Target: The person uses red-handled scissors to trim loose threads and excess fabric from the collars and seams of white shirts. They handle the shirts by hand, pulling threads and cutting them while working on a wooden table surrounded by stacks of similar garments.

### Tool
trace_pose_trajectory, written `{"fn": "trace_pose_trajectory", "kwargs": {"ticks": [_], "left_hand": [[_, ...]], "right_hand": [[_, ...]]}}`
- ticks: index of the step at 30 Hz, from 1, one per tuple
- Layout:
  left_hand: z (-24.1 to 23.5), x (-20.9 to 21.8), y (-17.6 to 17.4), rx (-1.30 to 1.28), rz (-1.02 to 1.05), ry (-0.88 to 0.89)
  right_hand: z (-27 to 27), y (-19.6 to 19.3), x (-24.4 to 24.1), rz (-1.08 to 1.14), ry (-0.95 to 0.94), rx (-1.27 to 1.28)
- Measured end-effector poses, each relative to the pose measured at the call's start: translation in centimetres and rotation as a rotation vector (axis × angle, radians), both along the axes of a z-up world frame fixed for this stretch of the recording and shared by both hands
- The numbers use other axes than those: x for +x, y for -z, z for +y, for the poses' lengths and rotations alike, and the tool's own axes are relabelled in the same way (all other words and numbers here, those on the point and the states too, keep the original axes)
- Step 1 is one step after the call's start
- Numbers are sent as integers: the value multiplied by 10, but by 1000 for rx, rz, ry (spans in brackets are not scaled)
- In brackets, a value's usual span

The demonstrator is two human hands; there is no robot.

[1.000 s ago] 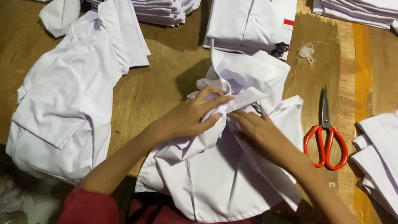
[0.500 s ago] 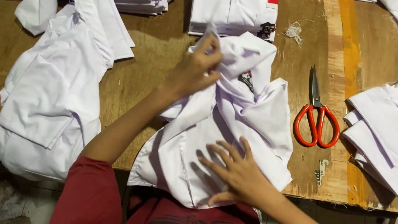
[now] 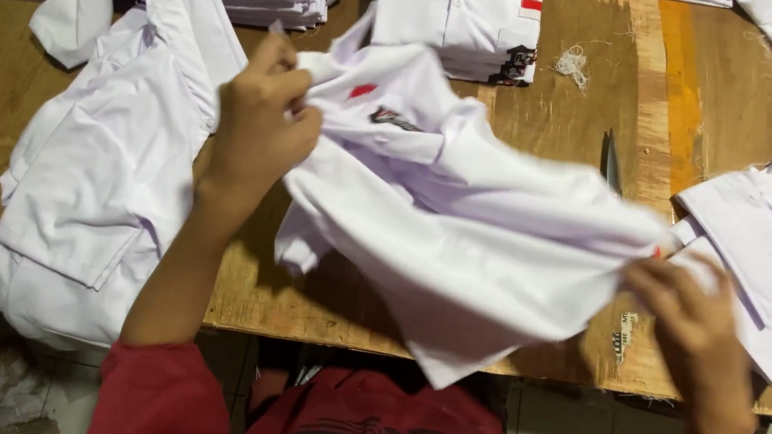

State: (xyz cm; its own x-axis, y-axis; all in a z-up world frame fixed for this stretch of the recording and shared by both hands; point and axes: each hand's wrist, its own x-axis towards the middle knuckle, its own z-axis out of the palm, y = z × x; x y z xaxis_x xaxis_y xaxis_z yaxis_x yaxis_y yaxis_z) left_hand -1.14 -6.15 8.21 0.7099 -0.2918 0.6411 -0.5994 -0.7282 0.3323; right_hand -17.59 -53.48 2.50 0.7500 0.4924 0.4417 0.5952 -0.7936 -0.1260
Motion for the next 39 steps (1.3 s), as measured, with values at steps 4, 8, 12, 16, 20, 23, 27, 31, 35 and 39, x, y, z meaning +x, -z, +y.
{"fn": "trace_pose_trajectory", "kwargs": {"ticks": [4, 8, 12, 16, 20, 23, 27, 31, 35, 39], "left_hand": [[13, -42, -20, 12, 81, -173], [6, -47, -12, 81, 524, -296], [-4, -49, -20, 263, 663, -198], [27, -56, 12, -101, 500, -122], [63, -63, 48, -279, 267, -31], [87, -72, 62, -488, 607, 26], [111, -71, 81, -364, 606, -10], [122, -66, 95, -185, 577, -62], [130, -64, 100, -119, 353, 70], [95, -68, 35, -40, 311, 203]], "right_hand": [[-23, -13, 18, -141, 168, -122], [-22, 15, 53, 114, 306, -227], [11, 12, 56, 96, 305, 180], [35, -10, 28, 758, 800, 467], [60, -21, -2, 1279, 782, 232], [50, 14, -36, 1028, 113, 239], [65, 60, -54, 829, 9, -24], [60, 73, -57, 571, -161, 73], [-5, 131, -80, 642, 50, 671], [-76, 142, -89, 240, 506, 807]]}}
